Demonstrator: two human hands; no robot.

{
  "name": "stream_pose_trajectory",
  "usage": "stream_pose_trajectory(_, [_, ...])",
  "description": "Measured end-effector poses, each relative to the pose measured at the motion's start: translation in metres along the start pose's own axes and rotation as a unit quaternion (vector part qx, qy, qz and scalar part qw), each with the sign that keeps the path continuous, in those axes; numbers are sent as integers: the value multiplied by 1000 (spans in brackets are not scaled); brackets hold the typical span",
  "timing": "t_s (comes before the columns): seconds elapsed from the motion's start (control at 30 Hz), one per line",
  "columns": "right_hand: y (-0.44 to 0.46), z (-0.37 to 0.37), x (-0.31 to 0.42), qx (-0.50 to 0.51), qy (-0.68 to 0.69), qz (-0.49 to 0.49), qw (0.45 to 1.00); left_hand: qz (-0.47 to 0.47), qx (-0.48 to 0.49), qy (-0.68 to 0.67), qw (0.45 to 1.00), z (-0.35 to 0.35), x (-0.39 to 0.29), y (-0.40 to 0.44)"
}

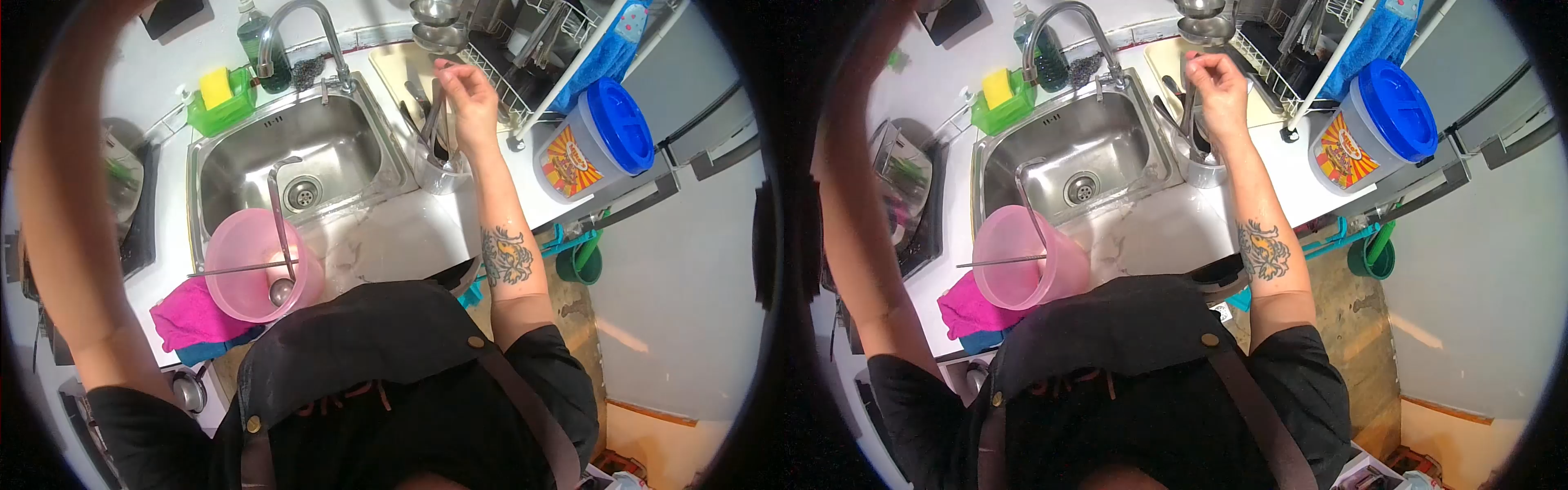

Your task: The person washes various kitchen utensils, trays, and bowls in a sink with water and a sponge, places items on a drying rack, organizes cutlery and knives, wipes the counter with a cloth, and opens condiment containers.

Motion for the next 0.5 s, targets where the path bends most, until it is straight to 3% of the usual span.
stream_pose_trajectory(0.07, [8, -6, 3, -26, 40, -28, 998, 29, -25, 59, 998, -33, -4, -39])
stream_pose_trajectory(0.13, [14, -2, 13, -29, 56, -59, 996, -83, -158, 74, 981, -76, 30, -98])
stream_pose_trajectory(0.2, [20, 2, 29, -40, 99, -113, 988, -195, -77, -5, 978, -63, 39, -123])
stream_pose_trajectory(0.23, [22, 1, 39, -58, 100, -141, 983, -245, 73, -91, 962, -30, 37, -132])
stream_pose_trajectory(0.4, [12, 53, 111, -52, 226, -242, 942, -353, 72, -166, 918, 6, 79, -201])
stream_pose_trajectory(0.43, [17, 79, 110, 99, 177, -189, 961, -381, 80, -201, 899, 13, 87, -212])
stream_pose_trajectory(0.5, [-9, 143, 121, 264, -5, -122, 957, -395, 94, -205, 891, 23, 97, -230])
Point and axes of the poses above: each hand's wrist, its own y-axis towards the middle knuckle, its own z-axis out of the palm, x = y × z, the point moved 10 cm from there along y, towards the middle knuckle, and after that the axes turned 9 degrees about y, right-handed, at the moved point
